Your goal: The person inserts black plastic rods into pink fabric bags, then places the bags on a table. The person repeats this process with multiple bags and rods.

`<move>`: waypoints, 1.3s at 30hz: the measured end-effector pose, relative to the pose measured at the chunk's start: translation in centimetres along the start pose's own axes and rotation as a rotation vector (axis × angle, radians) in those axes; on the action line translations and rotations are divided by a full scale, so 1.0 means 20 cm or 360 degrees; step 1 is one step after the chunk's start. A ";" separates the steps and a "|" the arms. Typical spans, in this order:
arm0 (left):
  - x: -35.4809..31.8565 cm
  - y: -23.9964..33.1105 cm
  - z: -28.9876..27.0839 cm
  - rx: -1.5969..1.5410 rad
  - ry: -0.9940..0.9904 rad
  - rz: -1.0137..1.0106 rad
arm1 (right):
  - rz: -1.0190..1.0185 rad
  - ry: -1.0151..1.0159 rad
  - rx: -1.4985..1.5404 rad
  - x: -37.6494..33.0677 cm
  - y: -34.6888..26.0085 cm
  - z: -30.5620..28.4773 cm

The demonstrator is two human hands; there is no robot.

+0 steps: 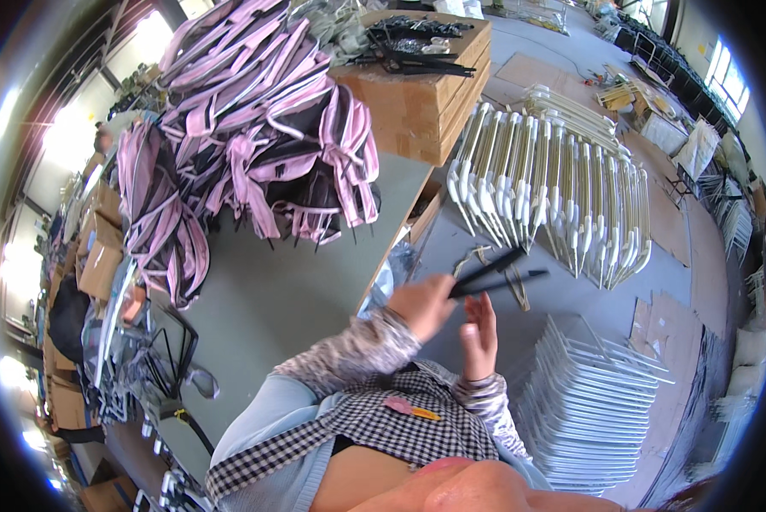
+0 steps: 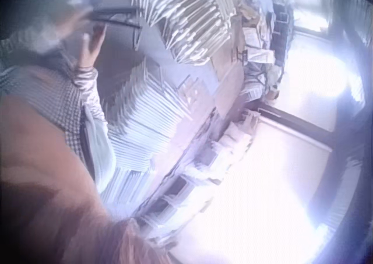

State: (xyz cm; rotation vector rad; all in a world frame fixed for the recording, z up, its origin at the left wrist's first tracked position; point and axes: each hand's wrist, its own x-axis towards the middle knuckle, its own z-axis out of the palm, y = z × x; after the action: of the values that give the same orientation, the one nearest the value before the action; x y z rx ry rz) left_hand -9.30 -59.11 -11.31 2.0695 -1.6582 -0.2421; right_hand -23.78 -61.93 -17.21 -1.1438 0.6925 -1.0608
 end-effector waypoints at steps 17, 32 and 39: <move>2.71 -1.69 -0.79 -0.0437 0.0604 -0.1599 | -0.0092 0.2149 0.0970 0.70 0.01 -0.80; 2.95 -1.77 -0.69 -0.0369 0.0432 -0.1653 | 0.0323 0.1905 0.1275 1.40 0.17 -0.93; 2.92 -1.78 -0.67 -0.0425 0.0432 -0.1596 | 0.0148 0.1934 0.1131 1.43 0.12 -1.24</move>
State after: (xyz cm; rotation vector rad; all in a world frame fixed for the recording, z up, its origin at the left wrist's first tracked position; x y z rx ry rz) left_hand 42.12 -106.07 -7.16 2.3976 -0.3063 -0.4397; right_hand -34.10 -97.56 -25.04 0.2520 1.1259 -1.7072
